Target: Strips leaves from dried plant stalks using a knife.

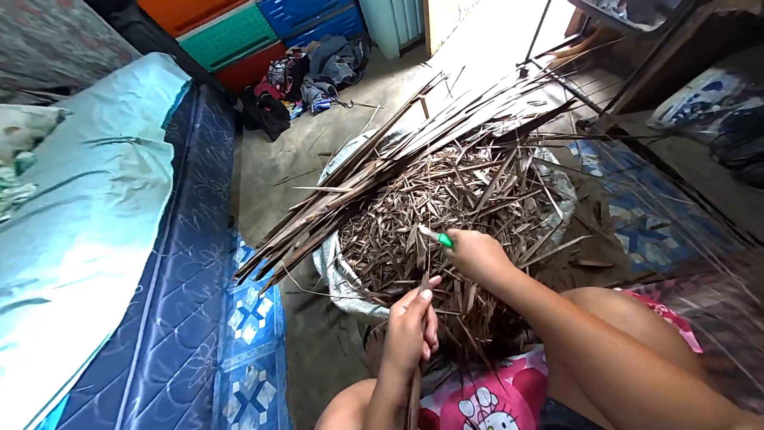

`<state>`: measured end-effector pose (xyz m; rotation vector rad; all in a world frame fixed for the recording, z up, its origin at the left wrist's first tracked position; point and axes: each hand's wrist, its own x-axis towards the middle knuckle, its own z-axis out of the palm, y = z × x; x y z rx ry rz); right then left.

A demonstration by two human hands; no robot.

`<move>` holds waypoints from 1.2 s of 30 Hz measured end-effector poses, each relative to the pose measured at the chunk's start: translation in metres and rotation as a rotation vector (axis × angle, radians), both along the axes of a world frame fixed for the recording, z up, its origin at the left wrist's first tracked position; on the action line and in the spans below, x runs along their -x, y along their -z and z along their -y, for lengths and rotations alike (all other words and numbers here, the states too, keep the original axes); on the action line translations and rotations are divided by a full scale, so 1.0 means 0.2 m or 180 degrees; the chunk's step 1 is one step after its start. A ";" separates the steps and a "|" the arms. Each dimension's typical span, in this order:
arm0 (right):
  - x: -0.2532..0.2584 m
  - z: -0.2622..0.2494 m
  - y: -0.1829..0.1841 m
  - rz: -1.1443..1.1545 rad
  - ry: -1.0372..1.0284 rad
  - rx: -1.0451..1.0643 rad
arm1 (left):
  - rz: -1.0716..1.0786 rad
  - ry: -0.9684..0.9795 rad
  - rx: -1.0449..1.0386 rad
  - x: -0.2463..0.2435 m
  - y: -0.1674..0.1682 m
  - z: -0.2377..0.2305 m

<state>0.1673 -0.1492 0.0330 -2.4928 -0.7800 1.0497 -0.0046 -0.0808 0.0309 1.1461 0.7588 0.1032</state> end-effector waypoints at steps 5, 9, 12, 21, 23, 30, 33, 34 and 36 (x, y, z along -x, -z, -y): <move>-0.01 0.01 0.05 -0.0758 0.0669 -0.1110 | -0.0002 0.0128 0.0046 0.00 0.00 -0.01; -0.01 0.02 0.04 -0.0726 0.1022 -0.1155 | 0.0132 0.0105 0.0053 0.00 0.01 0.02; -0.02 0.04 0.03 -0.0574 0.1029 -0.1257 | 0.0166 0.0098 -0.0009 0.00 0.01 0.01; -0.01 0.03 0.07 -0.1535 0.1228 -0.2115 | -0.0239 0.0527 -0.0388 -0.01 0.00 0.05; -0.06 0.03 0.10 -0.1248 0.1556 -0.2337 | -0.0250 0.0602 -0.0537 -0.01 0.01 0.06; 0.15 0.05 0.00 -0.0240 -0.0637 -0.0337 | -0.0822 0.0143 -0.1577 -0.03 0.08 -0.01; 0.27 0.04 -0.05 -0.0120 -0.1018 0.0276 | -0.1182 0.0133 -0.2048 -0.02 0.11 -0.04; 0.28 0.03 -0.06 -0.0010 -0.1011 0.0346 | -0.1279 0.0193 -0.2180 -0.02 0.11 -0.04; 0.29 0.01 -0.06 0.0234 -0.0933 0.0395 | -0.1440 0.0269 -0.2392 -0.02 0.07 -0.02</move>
